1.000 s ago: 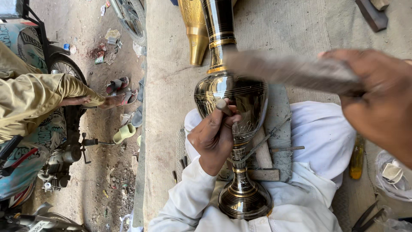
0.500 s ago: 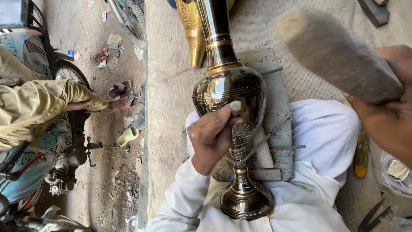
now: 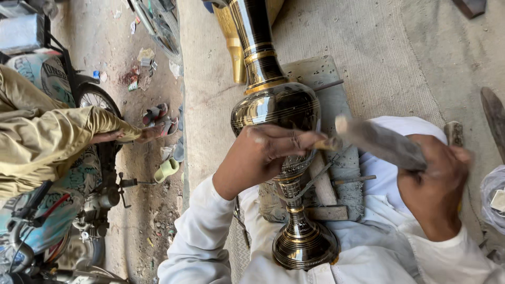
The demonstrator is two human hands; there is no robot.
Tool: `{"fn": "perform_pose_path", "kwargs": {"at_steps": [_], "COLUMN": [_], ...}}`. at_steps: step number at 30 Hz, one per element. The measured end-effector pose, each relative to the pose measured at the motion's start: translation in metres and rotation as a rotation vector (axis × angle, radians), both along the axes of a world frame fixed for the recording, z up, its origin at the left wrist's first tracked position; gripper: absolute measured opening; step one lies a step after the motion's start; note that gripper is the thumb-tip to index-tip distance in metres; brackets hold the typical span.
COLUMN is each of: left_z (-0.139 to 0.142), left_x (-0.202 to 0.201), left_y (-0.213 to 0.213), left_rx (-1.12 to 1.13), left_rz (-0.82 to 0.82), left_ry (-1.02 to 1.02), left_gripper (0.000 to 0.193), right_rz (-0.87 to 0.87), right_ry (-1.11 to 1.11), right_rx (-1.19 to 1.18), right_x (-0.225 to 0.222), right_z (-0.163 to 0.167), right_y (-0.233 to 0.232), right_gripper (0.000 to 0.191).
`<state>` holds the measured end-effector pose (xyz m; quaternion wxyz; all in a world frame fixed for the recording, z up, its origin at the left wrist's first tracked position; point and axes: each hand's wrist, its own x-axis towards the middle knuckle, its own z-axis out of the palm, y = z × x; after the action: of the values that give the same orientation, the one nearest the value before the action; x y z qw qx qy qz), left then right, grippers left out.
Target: The person sits cross-legged on a sack and uses a small hammer and a metal chisel to engrave intricate floral patterns onto a large brass vase. The vase is held steady between the legs while the person repeatedly taps the chisel to create detailed designs on the vase's body.
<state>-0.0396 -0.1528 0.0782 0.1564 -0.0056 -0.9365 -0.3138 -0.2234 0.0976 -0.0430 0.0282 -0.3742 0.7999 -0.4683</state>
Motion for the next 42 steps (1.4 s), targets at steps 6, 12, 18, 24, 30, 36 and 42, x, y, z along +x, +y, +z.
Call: {"fn": "perform_pose_path", "kwargs": {"at_steps": [6,12,18,24,30,36,42], "left_z": [0.009,0.013,0.010,-0.014,-0.040,-0.052,-0.062], "left_x": [-0.015,-0.018,-0.006,0.010,0.013,0.011,0.002], "left_y": [-0.008,-0.012,-0.005,0.020,0.043,0.054,0.058], "left_rx": [0.044,0.048,0.017,0.088,0.095,0.159,0.165], "left_rz": [-0.024,-0.096,-0.006,0.263,0.536,0.624,0.704], "left_ry": [-0.079,-0.102,-0.092,0.183,0.366,0.498,0.633], "left_gripper": [0.054,0.050,0.059,0.049,0.046,0.045,0.045], "right_rz": [0.013,-0.053,-0.031,0.085,0.389,0.468,0.351], "right_ry": [0.026,-0.235,-0.028,0.061,0.169,0.398,0.862], "right_rx": [0.127,-0.213,-0.156,0.010,0.030,0.162,0.647], "right_x": [0.002,0.005,0.001,-0.023,-0.051,-0.052,-0.065], "right_z": [-0.013,-0.016,0.010,0.070,0.130,0.159,0.159], "right_y": [-0.012,-0.009,-0.006,-0.025,-0.049,-0.060,-0.078], "right_gripper": [0.042,0.030,0.026,0.024,0.033,0.044,0.053]}}
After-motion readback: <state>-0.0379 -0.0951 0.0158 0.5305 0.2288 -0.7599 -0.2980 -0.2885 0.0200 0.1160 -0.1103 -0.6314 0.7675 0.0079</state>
